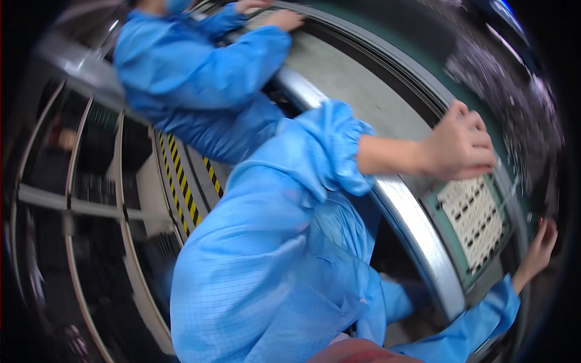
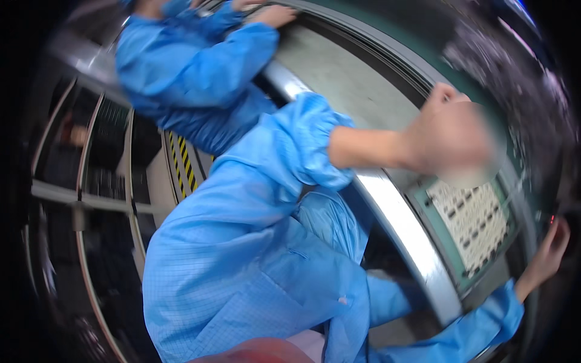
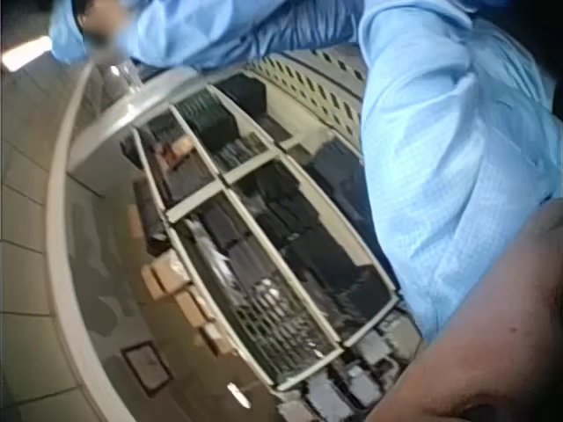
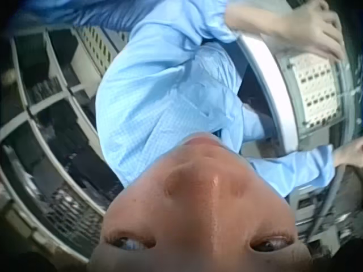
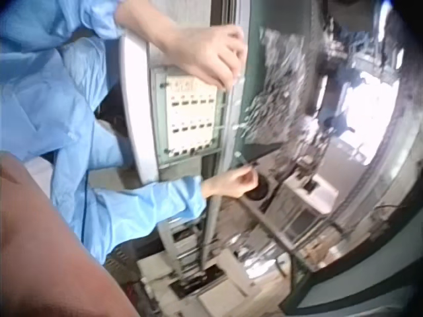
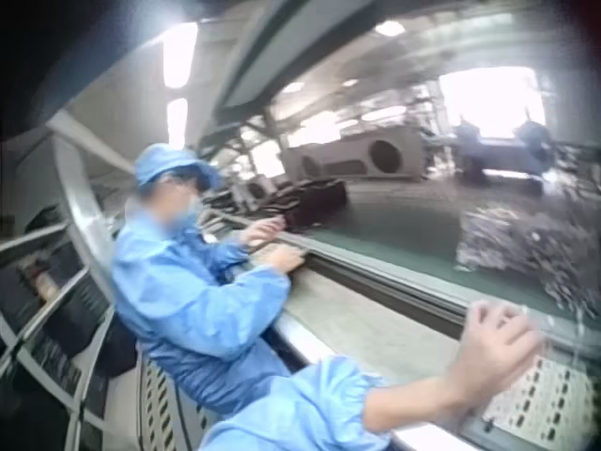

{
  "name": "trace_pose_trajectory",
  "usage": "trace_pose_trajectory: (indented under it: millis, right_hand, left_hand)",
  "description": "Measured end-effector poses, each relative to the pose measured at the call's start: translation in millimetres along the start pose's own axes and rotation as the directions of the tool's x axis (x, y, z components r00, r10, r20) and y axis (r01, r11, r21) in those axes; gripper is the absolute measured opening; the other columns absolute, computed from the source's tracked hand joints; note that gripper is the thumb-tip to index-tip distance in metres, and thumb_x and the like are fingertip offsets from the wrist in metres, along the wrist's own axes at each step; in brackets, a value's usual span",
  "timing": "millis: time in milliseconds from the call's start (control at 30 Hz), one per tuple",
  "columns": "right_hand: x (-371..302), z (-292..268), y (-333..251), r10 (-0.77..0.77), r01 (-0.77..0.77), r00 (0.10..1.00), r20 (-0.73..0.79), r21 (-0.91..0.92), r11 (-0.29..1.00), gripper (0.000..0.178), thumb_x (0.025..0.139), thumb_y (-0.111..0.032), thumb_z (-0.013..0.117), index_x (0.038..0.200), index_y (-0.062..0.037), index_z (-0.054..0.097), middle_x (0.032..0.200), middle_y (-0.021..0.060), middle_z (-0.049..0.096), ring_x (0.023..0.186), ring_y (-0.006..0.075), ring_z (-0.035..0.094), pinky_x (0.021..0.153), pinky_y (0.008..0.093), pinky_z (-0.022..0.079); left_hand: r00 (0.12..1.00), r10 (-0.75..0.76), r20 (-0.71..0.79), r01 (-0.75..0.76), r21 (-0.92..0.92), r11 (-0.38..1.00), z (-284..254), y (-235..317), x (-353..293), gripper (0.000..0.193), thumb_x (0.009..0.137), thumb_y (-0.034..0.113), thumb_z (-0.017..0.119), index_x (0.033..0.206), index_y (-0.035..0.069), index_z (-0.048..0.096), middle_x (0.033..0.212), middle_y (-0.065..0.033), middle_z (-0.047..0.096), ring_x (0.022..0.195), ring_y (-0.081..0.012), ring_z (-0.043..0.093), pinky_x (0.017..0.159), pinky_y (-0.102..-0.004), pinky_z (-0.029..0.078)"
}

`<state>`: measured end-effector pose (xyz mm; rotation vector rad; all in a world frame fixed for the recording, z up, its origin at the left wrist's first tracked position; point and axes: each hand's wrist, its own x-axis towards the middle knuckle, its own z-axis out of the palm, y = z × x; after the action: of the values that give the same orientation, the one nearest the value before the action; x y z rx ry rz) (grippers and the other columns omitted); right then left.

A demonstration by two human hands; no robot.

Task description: Manually placing and adjusting electronic components onto a printed circuit board on an assembly line.

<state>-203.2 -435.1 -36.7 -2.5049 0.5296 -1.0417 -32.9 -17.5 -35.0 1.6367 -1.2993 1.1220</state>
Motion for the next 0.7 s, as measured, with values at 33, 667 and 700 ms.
trace_pose_trajectory:
  millis: [33, 667, 700]
  right_hand:
    - [-0.3, 0.0, -5.5, -0.018, 0.019, 0.999, -0.027, 0.004, 1.000, 0.036, 0.106, -0.036, 0.060, 0.128, -0.0090, 0.067, 0.122, 0.0062, 0.072, 0.111, 0.0184, 0.069, 0.097, 0.0305, 0.050]
    - [-0.1, -6.3, 82.2, -0.037, 0.039, 0.999, -0.013, 0.186, 0.982, 0.033, 0.104, -0.030, 0.064, 0.126, -0.0042, 0.065, 0.119, 0.0042, 0.071, 0.108, 0.0140, 0.066, 0.096, 0.0269, 0.050]
    - [-4.4, 6.8, 27.0, 0.011, -0.012, 1.000, 0.004, 0.197, 0.980, 0.034, 0.104, -0.030, 0.064, 0.127, -0.0043, 0.066, 0.119, 0.0046, 0.071, 0.107, 0.0141, 0.066, 0.096, 0.0271, 0.050]
  left_hand:
    - [0.994, 0.015, -0.110, -0.014, 0.009, 1.000, -0.1, -2.4, 6.2, 0.013, 0.077, 0.029, 0.080, 0.084, 0.026, 0.070, 0.084, 0.0106, 0.063, 0.094, -0.0170, 0.058, 0.087, -0.0448, 0.034]
    - [0.852, -0.233, 0.468, 0.134, 0.235, 0.963, 44.9, 16.0, -40.7, 0.011, 0.077, 0.024, 0.065, 0.075, 0.018, 0.075, 0.092, -0.0029, 0.065, 0.105, -0.0314, 0.055, 0.087, -0.0552, 0.036]
    - [0.840, -0.251, 0.481, 0.115, 0.295, 0.949, 30.5, 7.5, -42.7, 0.011, 0.077, 0.024, 0.066, 0.075, 0.018, 0.075, 0.092, -0.0026, 0.066, 0.106, -0.0314, 0.056, 0.086, -0.0556, 0.037]
